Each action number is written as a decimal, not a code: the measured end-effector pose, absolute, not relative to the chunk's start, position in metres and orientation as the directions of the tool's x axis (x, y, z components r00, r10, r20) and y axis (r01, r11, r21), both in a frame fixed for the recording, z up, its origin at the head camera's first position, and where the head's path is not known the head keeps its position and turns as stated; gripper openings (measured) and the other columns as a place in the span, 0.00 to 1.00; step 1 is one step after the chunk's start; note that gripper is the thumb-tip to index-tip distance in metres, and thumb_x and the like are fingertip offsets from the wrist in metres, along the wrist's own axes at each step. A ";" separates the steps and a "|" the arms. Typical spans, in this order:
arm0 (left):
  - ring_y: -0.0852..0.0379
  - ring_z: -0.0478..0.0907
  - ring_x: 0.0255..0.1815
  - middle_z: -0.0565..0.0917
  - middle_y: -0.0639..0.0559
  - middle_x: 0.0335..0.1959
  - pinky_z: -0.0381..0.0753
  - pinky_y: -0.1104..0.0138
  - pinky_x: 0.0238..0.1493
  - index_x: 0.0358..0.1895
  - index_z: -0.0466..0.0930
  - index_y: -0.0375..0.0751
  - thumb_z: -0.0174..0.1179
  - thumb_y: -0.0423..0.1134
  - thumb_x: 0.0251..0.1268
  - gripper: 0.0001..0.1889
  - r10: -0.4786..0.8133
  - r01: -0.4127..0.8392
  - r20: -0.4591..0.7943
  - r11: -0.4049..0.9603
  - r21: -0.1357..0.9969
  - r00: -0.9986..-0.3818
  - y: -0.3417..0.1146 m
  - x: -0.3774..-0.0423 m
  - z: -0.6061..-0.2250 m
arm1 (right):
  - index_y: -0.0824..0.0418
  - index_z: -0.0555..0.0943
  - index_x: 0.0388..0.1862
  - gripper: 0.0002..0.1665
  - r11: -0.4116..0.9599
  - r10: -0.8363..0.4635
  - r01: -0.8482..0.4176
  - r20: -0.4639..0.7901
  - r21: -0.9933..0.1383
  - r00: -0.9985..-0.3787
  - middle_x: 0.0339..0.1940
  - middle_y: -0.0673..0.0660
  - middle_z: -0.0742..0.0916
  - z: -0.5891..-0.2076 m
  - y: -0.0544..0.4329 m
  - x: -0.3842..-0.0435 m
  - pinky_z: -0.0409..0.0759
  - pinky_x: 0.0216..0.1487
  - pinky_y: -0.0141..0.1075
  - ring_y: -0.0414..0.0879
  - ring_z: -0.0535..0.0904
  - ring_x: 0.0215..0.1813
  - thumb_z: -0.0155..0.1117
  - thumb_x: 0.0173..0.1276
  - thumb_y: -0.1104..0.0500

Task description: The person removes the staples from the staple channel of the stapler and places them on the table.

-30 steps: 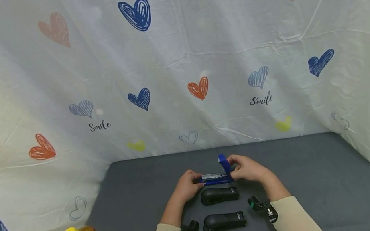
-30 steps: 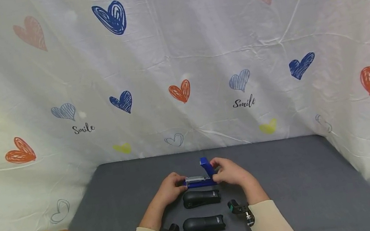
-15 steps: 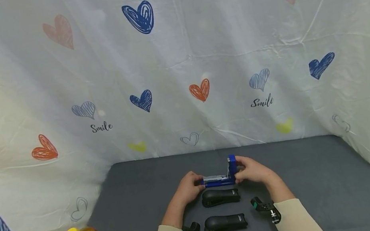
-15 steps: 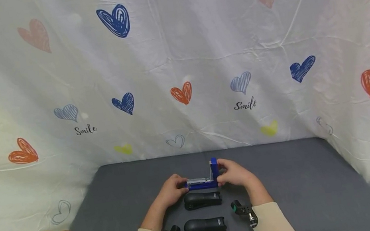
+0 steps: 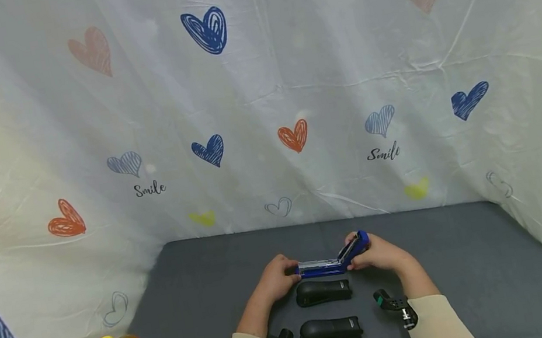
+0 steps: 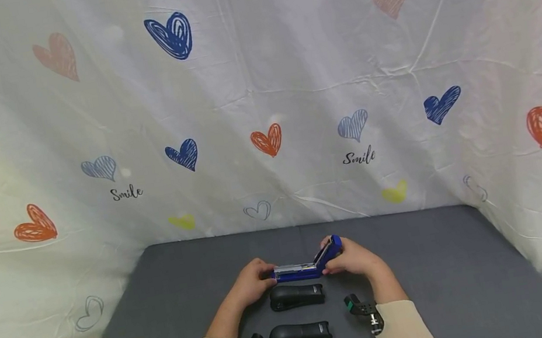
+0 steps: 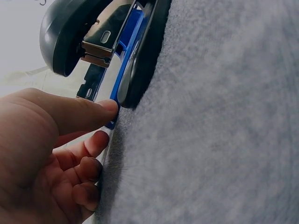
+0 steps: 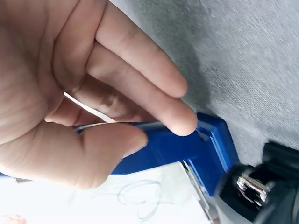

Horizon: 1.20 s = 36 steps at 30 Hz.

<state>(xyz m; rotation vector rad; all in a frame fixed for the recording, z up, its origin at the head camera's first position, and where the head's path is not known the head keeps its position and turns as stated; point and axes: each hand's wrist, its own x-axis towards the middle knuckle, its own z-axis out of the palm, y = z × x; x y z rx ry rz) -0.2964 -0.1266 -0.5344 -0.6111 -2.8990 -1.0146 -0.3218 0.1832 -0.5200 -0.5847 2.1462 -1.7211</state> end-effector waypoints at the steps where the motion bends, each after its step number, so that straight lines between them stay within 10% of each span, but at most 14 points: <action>1: 0.51 0.76 0.42 0.77 0.51 0.40 0.77 0.53 0.49 0.55 0.87 0.34 0.70 0.33 0.65 0.16 0.357 0.364 0.136 0.713 0.599 -0.924 -0.127 -0.296 -0.535 | 0.73 0.73 0.53 0.25 0.186 -0.509 -0.128 0.016 -0.974 -0.861 0.44 0.65 0.86 -0.521 0.185 -0.322 0.84 0.42 0.40 0.49 0.85 0.40 0.69 0.56 0.74; 13: 0.51 0.77 0.43 0.78 0.51 0.41 0.77 0.53 0.49 0.56 0.86 0.35 0.70 0.34 0.65 0.17 0.356 0.357 0.128 0.709 0.608 -0.926 -0.127 -0.298 -0.539 | 0.71 0.80 0.51 0.26 0.298 -0.439 -0.129 -0.016 -0.946 -0.898 0.40 0.58 0.88 -0.523 0.203 -0.322 0.80 0.42 0.38 0.47 0.82 0.39 0.80 0.56 0.63; 28: 0.52 0.76 0.43 0.77 0.51 0.42 0.77 0.54 0.48 0.58 0.86 0.36 0.70 0.35 0.67 0.18 0.341 0.331 0.103 0.723 0.606 -0.934 -0.126 -0.299 -0.536 | 0.72 0.78 0.58 0.22 0.310 -0.396 -0.046 -0.085 -0.950 -0.914 0.45 0.60 0.85 -0.502 0.227 -0.311 0.85 0.47 0.44 0.53 0.84 0.42 0.68 0.73 0.59; 36: 0.53 0.76 0.42 0.77 0.51 0.41 0.77 0.54 0.48 0.58 0.86 0.36 0.69 0.35 0.67 0.18 0.340 0.334 0.112 0.717 0.612 -0.934 -0.128 -0.297 -0.538 | 0.68 0.83 0.56 0.21 0.545 -0.318 -0.088 -0.108 -0.834 -0.942 0.44 0.57 0.85 -0.500 0.231 -0.308 0.80 0.45 0.45 0.49 0.79 0.43 0.71 0.68 0.57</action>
